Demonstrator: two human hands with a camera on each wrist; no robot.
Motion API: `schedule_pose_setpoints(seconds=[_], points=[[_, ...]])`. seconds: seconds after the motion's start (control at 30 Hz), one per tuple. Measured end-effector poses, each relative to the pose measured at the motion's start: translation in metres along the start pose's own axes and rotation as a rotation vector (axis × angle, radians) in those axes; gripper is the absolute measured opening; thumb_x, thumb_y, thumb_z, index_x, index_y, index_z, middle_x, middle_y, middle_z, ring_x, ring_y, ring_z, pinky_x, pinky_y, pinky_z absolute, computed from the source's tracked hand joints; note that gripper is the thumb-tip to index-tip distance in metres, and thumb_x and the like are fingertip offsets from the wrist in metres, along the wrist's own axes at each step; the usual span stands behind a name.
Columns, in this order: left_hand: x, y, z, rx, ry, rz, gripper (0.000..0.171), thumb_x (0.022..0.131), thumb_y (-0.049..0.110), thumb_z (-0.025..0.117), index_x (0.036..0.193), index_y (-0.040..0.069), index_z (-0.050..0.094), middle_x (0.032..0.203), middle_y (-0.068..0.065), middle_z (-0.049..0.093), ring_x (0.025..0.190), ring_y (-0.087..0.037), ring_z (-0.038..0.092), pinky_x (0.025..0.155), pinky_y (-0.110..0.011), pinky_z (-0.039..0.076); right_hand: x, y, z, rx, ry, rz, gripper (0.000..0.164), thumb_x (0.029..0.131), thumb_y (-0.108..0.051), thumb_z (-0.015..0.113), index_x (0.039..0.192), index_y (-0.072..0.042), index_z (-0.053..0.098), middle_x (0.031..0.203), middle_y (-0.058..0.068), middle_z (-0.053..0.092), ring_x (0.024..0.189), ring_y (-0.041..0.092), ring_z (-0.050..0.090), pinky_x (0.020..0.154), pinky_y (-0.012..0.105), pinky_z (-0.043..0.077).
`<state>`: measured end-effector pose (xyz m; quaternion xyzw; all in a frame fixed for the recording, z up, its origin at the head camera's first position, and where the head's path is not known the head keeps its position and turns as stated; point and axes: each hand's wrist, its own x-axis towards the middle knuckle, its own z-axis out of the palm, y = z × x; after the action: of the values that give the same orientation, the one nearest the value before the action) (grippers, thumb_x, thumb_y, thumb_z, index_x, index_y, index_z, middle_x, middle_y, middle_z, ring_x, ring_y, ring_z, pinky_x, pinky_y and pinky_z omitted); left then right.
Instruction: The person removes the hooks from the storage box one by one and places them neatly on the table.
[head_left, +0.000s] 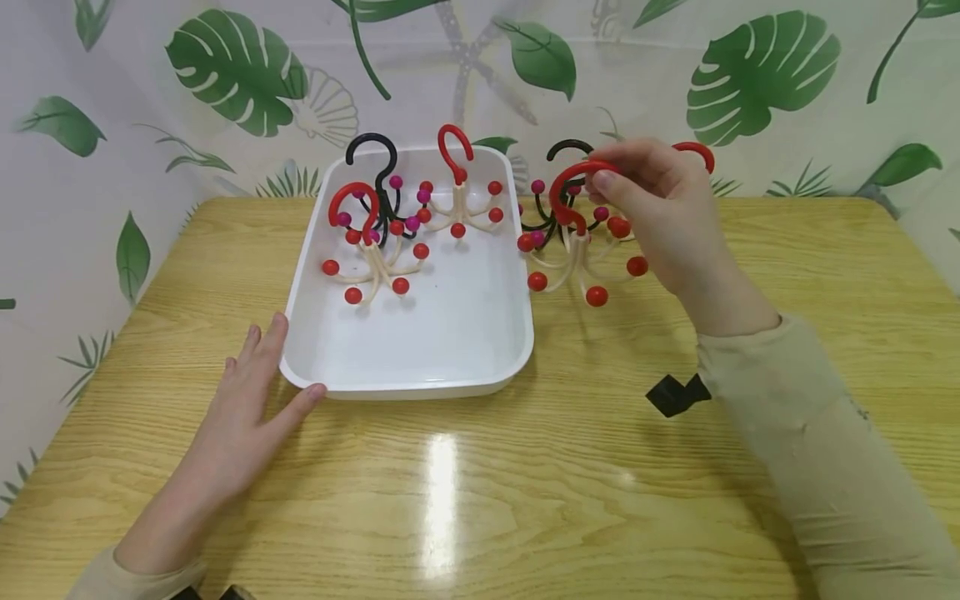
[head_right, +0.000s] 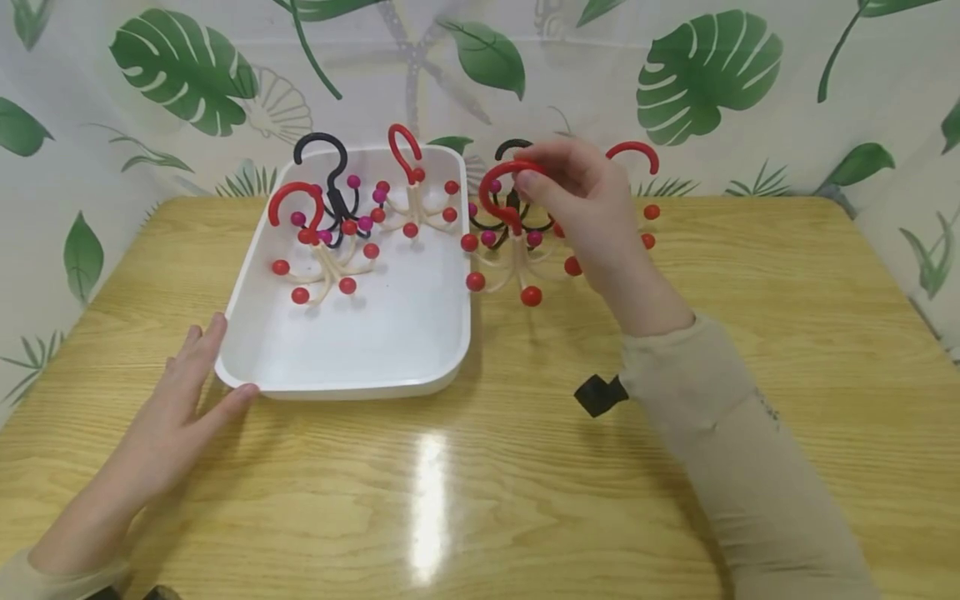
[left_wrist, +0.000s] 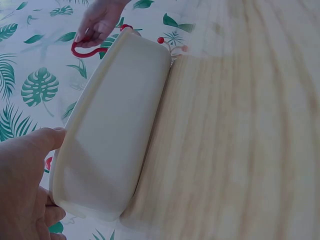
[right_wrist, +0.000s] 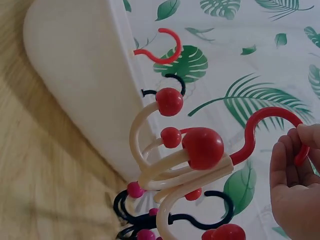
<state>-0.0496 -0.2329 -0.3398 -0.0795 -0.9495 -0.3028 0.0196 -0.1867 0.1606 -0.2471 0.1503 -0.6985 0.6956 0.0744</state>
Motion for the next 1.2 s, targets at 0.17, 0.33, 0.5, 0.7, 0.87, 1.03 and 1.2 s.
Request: schedule_pose_setpoints(seconds=[0.17, 0.33, 0.5, 0.7, 0.87, 1.03, 1.2], points=[[0.0, 0.0, 0.0, 0.0, 0.003, 0.002, 0.083, 0.095, 0.044, 0.055, 0.155, 0.014, 0.007, 0.159, -0.005, 0.01, 0.145, -0.03, -0.001, 0.114, -0.055, 0.001, 0.001, 0.008, -0.004, -0.01, 0.022, 0.053, 0.021, 0.092, -0.01, 0.064, 0.112, -0.004, 0.066, 0.111, 0.015, 0.061, 0.099, 0.025, 0.058, 0.086, 0.021, 0.05], [0.0, -0.001, 0.0, -0.014, 0.013, 0.031, 0.082, 0.095, 0.041, 0.056, 0.154, 0.012, 0.007, 0.159, -0.008, 0.012, 0.144, -0.033, 0.0, 0.113, -0.056, -0.001, 0.003, 0.014, -0.009, 0.034, 0.035, 0.052, 0.022, 0.091, -0.007, 0.064, 0.112, -0.002, 0.065, 0.11, 0.015, 0.061, 0.101, 0.028, 0.059, 0.087, 0.022, 0.05], [0.001, 0.0, 0.0, -0.004, 0.015, 0.028, 0.082, 0.095, 0.041, 0.056, 0.154, 0.012, 0.007, 0.158, -0.009, 0.012, 0.144, -0.035, 0.001, 0.113, -0.057, 0.0, 0.002, 0.019, -0.011, 0.064, 0.048, 0.058, 0.023, 0.09, -0.007, 0.065, 0.112, -0.002, 0.065, 0.11, 0.014, 0.061, 0.101, 0.027, 0.059, 0.088, 0.023, 0.05], [0.0, 0.0, 0.0, -0.001, 0.011, 0.02, 0.082, 0.095, 0.042, 0.055, 0.154, 0.012, 0.006, 0.158, -0.009, 0.011, 0.144, -0.034, 0.0, 0.113, -0.057, 0.0, 0.001, 0.022, -0.012, 0.139, 0.048, 0.018, 0.02, 0.09, -0.004, 0.064, 0.109, 0.0, 0.066, 0.106, 0.015, 0.061, 0.098, 0.028, 0.058, 0.088, 0.023, 0.05], [0.0, 0.0, 0.0, 0.003, 0.009, 0.019, 0.082, 0.096, 0.043, 0.055, 0.154, 0.012, 0.006, 0.159, -0.009, 0.01, 0.144, -0.034, 0.0, 0.113, -0.056, 0.0, 0.001, 0.023, -0.013, 0.133, 0.046, -0.011, 0.018, 0.091, -0.003, 0.063, 0.108, 0.001, 0.066, 0.103, 0.014, 0.062, 0.096, 0.028, 0.059, 0.087, 0.023, 0.051], [0.0, -0.001, 0.0, -0.002, 0.01, 0.017, 0.082, 0.096, 0.042, 0.055, 0.154, 0.012, 0.006, 0.158, -0.01, 0.011, 0.144, -0.034, -0.001, 0.113, -0.057, -0.001, -0.001, 0.026, -0.014, 0.081, 0.04, 0.036, 0.022, 0.09, -0.007, 0.065, 0.111, -0.001, 0.065, 0.107, 0.013, 0.062, 0.096, 0.027, 0.061, 0.087, 0.023, 0.051], [0.001, -0.001, 0.001, -0.005, 0.013, 0.019, 0.082, 0.095, 0.042, 0.055, 0.154, 0.012, 0.007, 0.158, -0.009, 0.011, 0.144, -0.034, -0.001, 0.113, -0.057, -0.001, -0.002, 0.032, -0.012, 0.063, 0.011, 0.072, 0.022, 0.091, -0.007, 0.064, 0.112, -0.002, 0.065, 0.107, 0.012, 0.062, 0.097, 0.025, 0.06, 0.087, 0.022, 0.05]])
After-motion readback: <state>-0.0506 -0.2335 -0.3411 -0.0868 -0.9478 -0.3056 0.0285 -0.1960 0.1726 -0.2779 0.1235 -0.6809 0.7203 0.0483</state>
